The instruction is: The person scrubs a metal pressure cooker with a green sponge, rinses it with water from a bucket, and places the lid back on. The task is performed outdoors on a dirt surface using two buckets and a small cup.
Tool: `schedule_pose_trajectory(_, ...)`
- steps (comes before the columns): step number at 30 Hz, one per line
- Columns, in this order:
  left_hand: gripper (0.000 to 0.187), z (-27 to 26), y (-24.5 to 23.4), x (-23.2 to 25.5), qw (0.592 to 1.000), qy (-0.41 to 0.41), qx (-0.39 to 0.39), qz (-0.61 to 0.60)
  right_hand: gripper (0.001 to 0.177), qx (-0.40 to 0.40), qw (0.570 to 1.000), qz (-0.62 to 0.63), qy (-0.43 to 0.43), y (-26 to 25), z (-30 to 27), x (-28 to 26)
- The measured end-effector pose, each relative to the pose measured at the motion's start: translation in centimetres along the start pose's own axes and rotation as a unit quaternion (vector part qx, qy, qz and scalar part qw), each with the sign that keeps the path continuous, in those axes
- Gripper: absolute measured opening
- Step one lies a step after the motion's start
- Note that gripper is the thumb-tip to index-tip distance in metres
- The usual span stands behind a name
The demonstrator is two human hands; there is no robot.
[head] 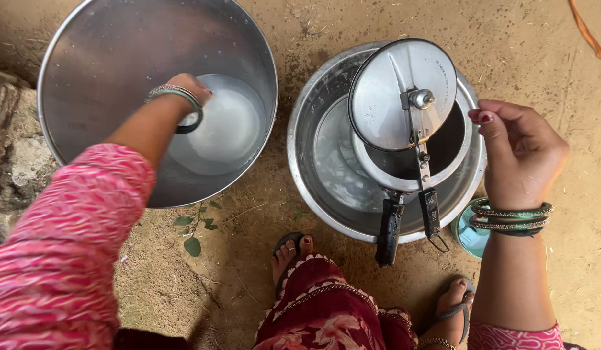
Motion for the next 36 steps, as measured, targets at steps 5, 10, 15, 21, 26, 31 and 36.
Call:
schedule_pose_trajectory(5,0.029,-3.0,3.3,3.3,0.961,0.066,-0.121,-0.24,0.012,0.0,0.998,0.049,0.034,1.2,0.5,-0.3)
schedule_pose_trajectory(10,0.037,-14.6,-1.1,13.1,0.823,0.172,-0.171,-0.513,0.016,-0.029,0.977,0.159,0.138,3.0,2.5,-1.2)
schedule_pose_trajectory(15,0.023,-25.9,-4.7,24.8,0.816,0.331,-0.238,-0.41,0.024,-0.176,0.88,0.353,0.264,7.1,7.9,-1.6)
schedule_pose_trajectory(21,0.032,-28.6,-2.0,32.3,0.774,0.47,-0.202,-0.373,0.02,-0.276,0.885,0.345,0.144,6.6,13.6,-4.6)
schedule_pose_trajectory(26,0.033,-25.9,-1.3,27.4,0.803,0.484,-0.072,-0.34,0.013,-0.281,0.944,0.147,0.094,1.8,15.4,-7.5)
schedule_pose_trajectory(31,0.028,-23.7,3.6,24.9,0.819,0.394,-0.111,-0.402,0.013,-0.276,0.959,0.059,0.015,-0.2,16.1,-8.2)
schedule_pose_trajectory(36,0.031,-23.1,5.6,25.6,0.81,0.418,-0.124,-0.392,0.011,-0.247,0.967,0.042,-0.047,0.0,17.0,-6.3)
Point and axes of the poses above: each hand's wrist, its own z-axis towards the middle knuckle, its own y-axis out of the palm, x = y × z, the point moved 4 cm from there along z, towards the middle knuckle, and after that the axes turned 13 degrees about -x, right-handed, at the moved point
